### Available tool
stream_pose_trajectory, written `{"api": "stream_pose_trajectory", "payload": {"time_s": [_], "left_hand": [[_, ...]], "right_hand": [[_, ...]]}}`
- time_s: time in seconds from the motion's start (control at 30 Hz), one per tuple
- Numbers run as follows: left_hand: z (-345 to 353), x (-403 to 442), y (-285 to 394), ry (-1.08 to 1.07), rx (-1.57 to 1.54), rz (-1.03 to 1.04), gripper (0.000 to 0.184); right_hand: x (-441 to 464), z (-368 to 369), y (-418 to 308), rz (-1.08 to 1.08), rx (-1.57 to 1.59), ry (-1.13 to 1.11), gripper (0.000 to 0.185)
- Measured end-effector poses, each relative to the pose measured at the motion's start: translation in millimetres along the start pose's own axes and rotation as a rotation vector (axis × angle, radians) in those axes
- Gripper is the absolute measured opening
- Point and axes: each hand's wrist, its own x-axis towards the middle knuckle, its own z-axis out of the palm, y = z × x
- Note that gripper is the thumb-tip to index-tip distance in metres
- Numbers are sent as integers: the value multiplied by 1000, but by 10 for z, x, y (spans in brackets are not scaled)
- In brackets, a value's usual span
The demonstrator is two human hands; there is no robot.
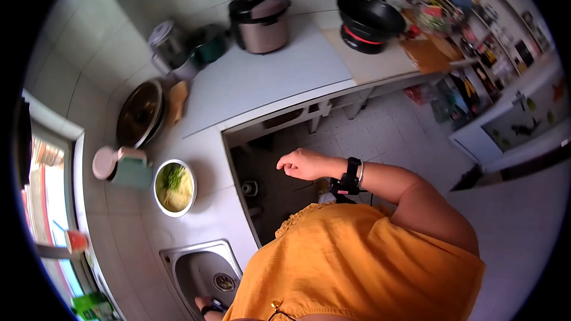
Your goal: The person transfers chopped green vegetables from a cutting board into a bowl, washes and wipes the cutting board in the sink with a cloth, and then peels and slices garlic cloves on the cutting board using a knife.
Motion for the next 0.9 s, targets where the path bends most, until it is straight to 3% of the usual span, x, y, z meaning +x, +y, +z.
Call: {"api": "stream_pose_trajectory", "payload": {"time_s": [0.3, 0.53, 0.6, 0.67, 0.7, 0.73, 0.77, 0.83, 0.87, 0.9], "left_hand": [[1980, -347, -409, -337, 80, -343, 12], [3933, -1592, -1077, -663, 161, -594, 16], [4599, -2093, -1258, -821, 201, -703, 19], [5409, -2707, -1464, -1030, 274, -822, 23], [5880, -3113, -1552, -1191, 423, -855, 22], [6236, -3250, -1870, -1317, 324, -944, 17], [6669, -3623, -2003, -1364, 450, -924, 12], [7338, -4427, -2172, -1729, 568, -458, 9], [7635, -4789, -2252, -1677, 501, -606, 11], [7904, -5210, -2253, -1677, 528, -607, 12]], "right_hand": [[-1276, -888, 982, 154, 119, 283, 24], [-2912, -1782, 2300, 342, 173, 636, 25], [-3355, -1957, 2697, 436, 381, 724, 25], [-3715, -2023, 3221, 421, 397, 742, 24], [-3869, -2019, 3502, 508, 402, 752, 23], [-4005, -2054, 3674, 592, 408, 760, 23], [-4101, -2136, 3718, 603, 409, 757, 23], [-4173, -2328, 3759, 721, 630, 804, 23], [-4187, -2411, 3786, 728, 635, 803, 23], [-4216, -2509, 3823, 726, 710, 833, 23]]}}
